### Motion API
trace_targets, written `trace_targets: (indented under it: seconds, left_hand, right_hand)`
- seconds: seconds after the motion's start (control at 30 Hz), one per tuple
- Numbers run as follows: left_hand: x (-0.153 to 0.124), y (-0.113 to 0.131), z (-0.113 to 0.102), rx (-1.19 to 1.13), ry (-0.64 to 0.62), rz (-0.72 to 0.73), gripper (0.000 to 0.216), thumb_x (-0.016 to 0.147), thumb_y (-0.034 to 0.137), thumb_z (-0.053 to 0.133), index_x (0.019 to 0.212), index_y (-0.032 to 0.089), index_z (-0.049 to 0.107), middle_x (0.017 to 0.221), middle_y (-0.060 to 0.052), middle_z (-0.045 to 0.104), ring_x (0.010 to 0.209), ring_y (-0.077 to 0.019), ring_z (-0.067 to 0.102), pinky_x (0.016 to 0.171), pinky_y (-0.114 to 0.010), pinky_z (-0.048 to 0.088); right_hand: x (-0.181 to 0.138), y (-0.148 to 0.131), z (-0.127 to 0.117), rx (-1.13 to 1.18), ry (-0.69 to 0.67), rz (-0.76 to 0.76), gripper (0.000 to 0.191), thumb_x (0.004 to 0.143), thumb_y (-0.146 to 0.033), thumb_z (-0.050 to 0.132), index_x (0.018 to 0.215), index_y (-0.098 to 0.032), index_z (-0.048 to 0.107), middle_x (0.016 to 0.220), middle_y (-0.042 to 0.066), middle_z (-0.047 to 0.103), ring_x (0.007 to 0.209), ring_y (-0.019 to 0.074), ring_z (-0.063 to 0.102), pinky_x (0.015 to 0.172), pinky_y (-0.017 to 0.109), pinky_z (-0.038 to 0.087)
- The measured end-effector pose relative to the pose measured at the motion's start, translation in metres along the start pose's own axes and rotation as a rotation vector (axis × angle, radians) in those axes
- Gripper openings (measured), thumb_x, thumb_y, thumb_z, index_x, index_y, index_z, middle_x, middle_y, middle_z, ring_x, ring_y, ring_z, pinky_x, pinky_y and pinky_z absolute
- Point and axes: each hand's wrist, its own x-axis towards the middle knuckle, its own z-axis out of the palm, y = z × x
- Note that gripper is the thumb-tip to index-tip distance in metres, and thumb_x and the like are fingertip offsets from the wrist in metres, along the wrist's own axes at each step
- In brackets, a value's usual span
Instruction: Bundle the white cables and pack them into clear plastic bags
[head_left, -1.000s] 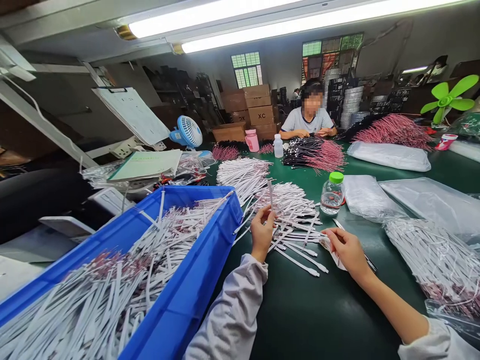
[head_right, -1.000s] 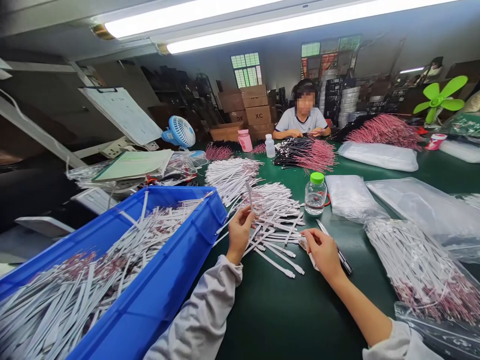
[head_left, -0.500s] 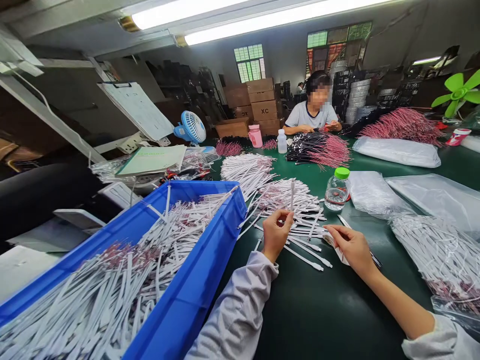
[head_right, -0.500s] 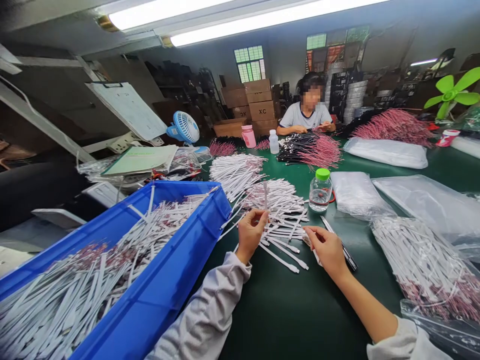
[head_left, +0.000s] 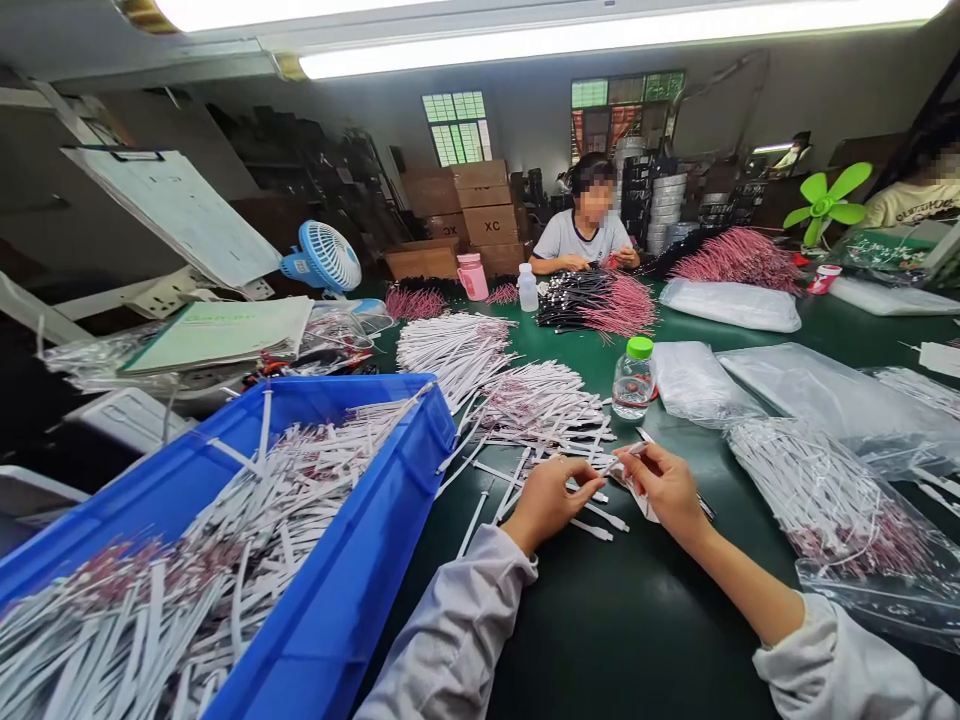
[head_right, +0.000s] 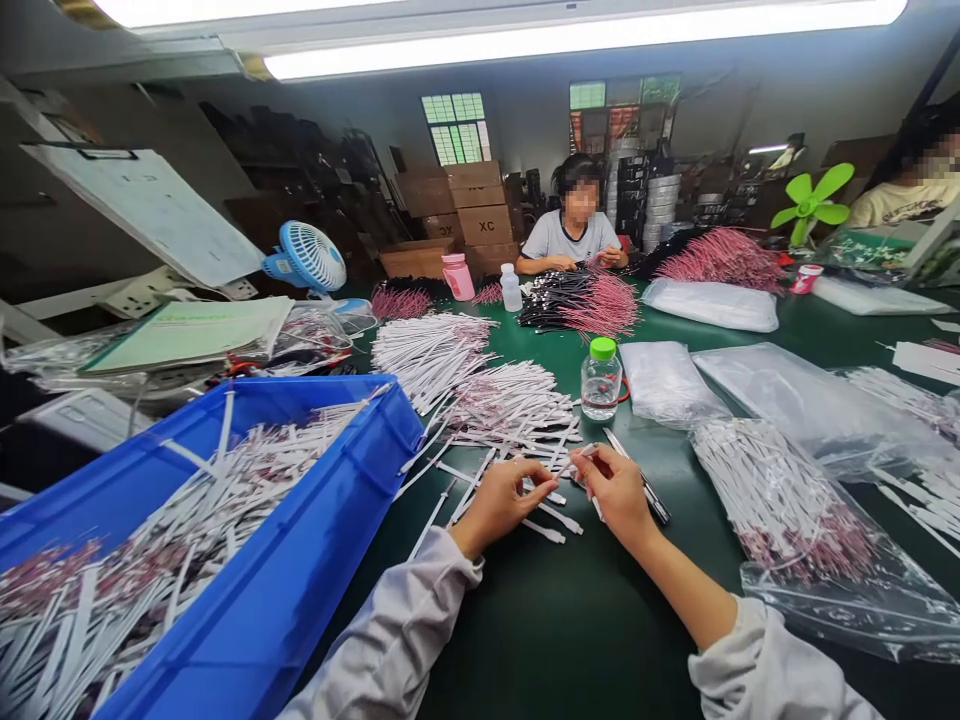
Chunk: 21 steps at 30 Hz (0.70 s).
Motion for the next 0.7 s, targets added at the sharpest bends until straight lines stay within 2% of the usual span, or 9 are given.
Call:
trace_targets:
  seconds: [0.17,0.3,0.37,0.5,0.7]
  left_hand:
    - [0.001,0.007,0.002,-0.373,-0.088,-0.152,0.028,0.083,0.04,0.058,0.07,0.018,0.068,0.067,-0.002,0.068,0.064,-0.0147,0.06,0.064,-0.024,0.042]
    - [0.003,0.004,0.0,-0.737,-0.22,-0.259,0.037,0.074,0.05,0.066,0.064,0.015,0.066,0.059,-0.002,0.062,0.057,-0.0123,0.055,0.062,-0.024,0.041]
    - [0.003,0.0,-0.001,-0.857,-0.243,-0.317,0.042,0.07,0.055,0.069,0.063,0.014,0.064,0.057,0.0,0.058,0.053,-0.0096,0.051,0.057,-0.022,0.038]
    - [0.005,-0.01,-0.003,-0.919,-0.168,-0.385,0.047,0.069,0.061,0.066,0.072,0.014,0.062,0.057,0.002,0.053,0.046,-0.0053,0.043,0.047,-0.019,0.029]
    - [0.007,-0.014,-0.002,-1.038,-0.058,-0.439,0.055,0.066,0.053,0.074,0.105,0.015,0.065,0.069,0.002,0.054,0.05,-0.0038,0.045,0.041,-0.017,0.017]
  right_hand:
    - [-0.002,-0.001,0.002,0.001,-0.091,0.014,0.036,0.078,-0.051,0.064,0.078,-0.015,0.067,0.069,0.003,0.062,0.05,0.0099,0.046,0.048,0.024,0.039]
    - [-0.002,-0.003,0.001,0.016,-0.141,0.015,0.035,0.076,-0.05,0.065,0.073,-0.016,0.068,0.071,0.004,0.063,0.052,0.0108,0.047,0.049,0.025,0.041]
    - [-0.003,-0.002,0.0,0.022,-0.168,0.013,0.032,0.076,-0.049,0.066,0.076,-0.016,0.069,0.067,0.003,0.061,0.052,0.0112,0.048,0.05,0.025,0.041]
    - [-0.005,-0.001,0.001,0.001,-0.165,0.01,0.032,0.08,-0.048,0.062,0.081,-0.017,0.068,0.065,0.001,0.059,0.052,0.0115,0.049,0.051,0.025,0.041]
    - [-0.001,-0.004,-0.007,-0.038,0.062,-0.001,0.035,0.086,-0.051,0.053,0.074,-0.018,0.059,0.056,-0.002,0.051,0.05,0.0112,0.047,0.05,0.024,0.039]
